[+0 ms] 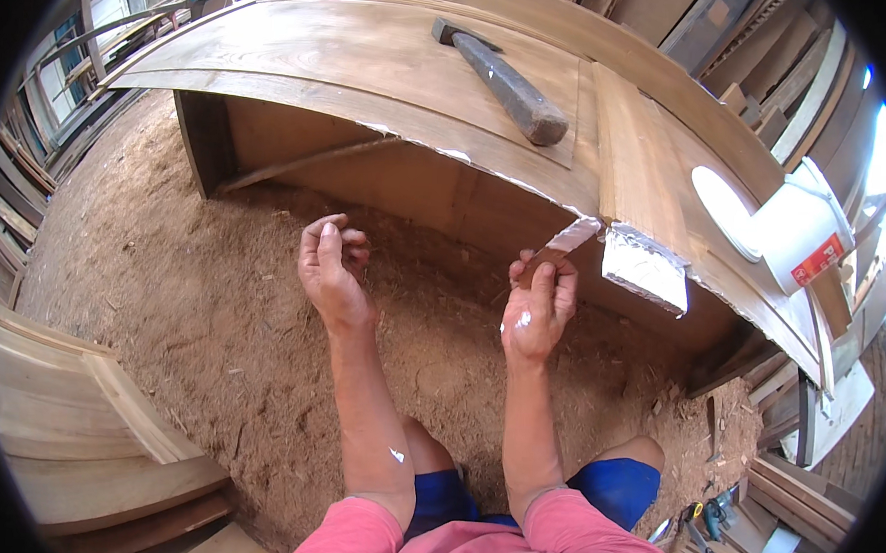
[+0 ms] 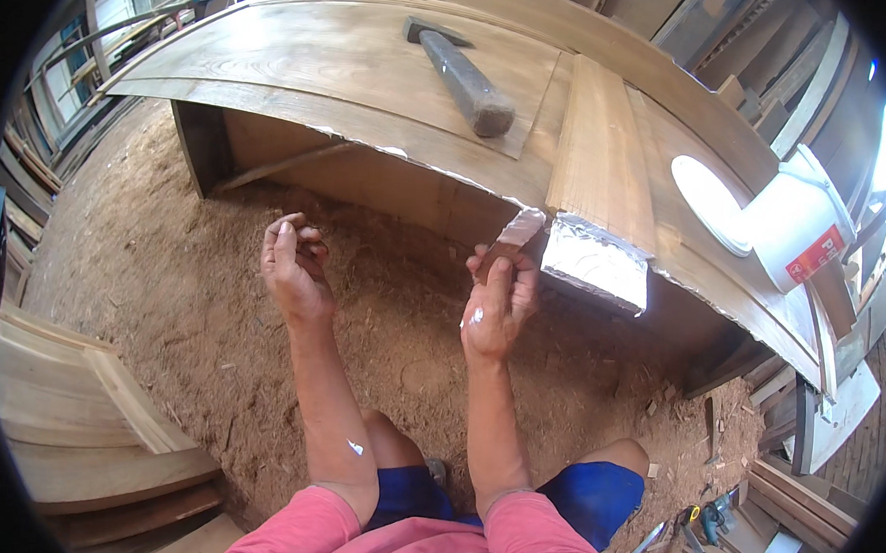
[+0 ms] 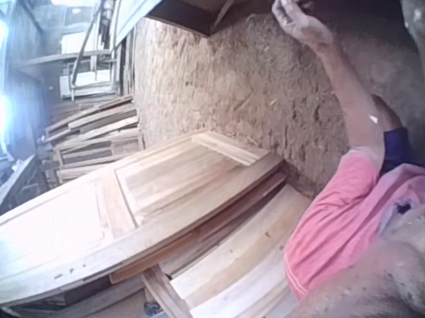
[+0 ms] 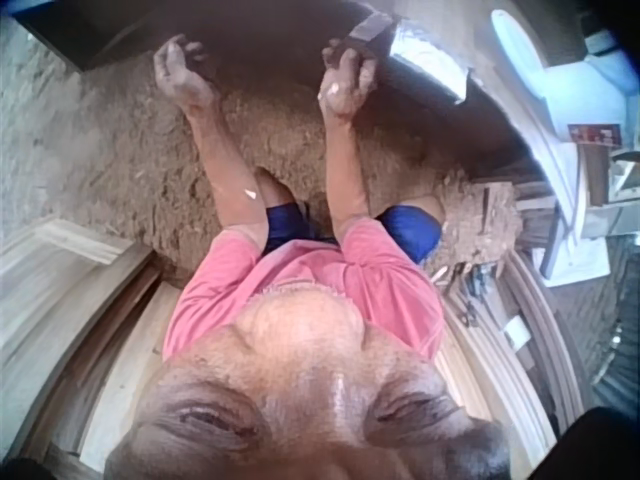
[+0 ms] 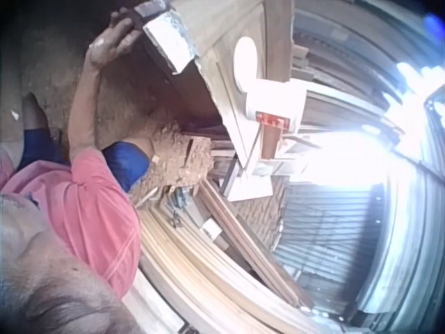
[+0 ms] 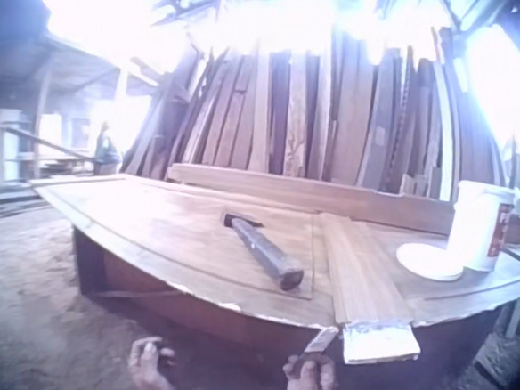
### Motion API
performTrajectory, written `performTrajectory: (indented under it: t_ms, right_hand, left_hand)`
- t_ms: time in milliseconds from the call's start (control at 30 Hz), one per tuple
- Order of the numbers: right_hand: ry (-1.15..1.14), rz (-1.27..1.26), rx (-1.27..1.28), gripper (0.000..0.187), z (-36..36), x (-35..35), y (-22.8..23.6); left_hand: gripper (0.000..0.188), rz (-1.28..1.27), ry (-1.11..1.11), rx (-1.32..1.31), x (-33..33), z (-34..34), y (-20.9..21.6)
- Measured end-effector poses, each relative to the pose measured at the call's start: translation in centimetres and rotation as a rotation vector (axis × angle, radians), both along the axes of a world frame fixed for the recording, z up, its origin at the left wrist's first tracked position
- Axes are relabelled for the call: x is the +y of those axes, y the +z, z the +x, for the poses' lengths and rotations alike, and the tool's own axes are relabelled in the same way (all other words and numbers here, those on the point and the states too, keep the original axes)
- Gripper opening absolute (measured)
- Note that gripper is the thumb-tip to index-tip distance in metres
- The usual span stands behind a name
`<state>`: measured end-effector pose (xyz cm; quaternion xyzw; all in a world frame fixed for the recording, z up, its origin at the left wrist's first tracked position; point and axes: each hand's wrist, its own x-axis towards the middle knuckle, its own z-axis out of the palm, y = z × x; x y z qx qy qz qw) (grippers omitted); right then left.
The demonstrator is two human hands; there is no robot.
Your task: The person applies white putty to the joints and edges of a wooden furniture component using a small spatula, then places a wooden slat over the area and hammers it into place.
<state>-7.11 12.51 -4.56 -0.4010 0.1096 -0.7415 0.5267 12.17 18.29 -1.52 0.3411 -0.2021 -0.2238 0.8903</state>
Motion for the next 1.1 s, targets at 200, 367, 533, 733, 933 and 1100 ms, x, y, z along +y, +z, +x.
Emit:
performTrajectory:
  t_ms: [200, 367, 533, 733, 933, 1100]
  right_hand:
    - [0.123, 0.022, 0.003, 0.016, 1.1, 1.0, -0.3]
    - [0.02, -0.107, 0.396, 0.013, 5.6, 2.5, 3.2]
    - [-0.003, -0.22, 0.559, 0.012, 14.2, 0.9, 5.8]
    - [-0.059, -0.128, 0.491, 0.013, 20.0, -2.1, 6.4]
    - [0.007, -0.085, 0.561, 0.014, 18.8, -1.3, 3.0]
    - [-0.037, -0.165, 0.564, 0.015, 18.5, 0.3, 4.7]
  left_hand:
    - [0.014, 0.002, 0.0, -0.016, -0.1, 0.0, -0.2]
    - [0.013, 0.0, 0.066, -0.013, 0.3, 0.7, -0.4]
    - [0.014, -0.086, 0.116, 0.088, 1.6, 1.5, 0.2]
    - [0.016, -0.101, 0.131, 0.138, 1.6, 2.0, 0.0]
    - [0.017, -0.11, 0.12, 0.126, 1.4, 2.7, -0.6]
    - [0.017, -0.098, 0.155, 0.174, 1.8, 3.3, -0.7]
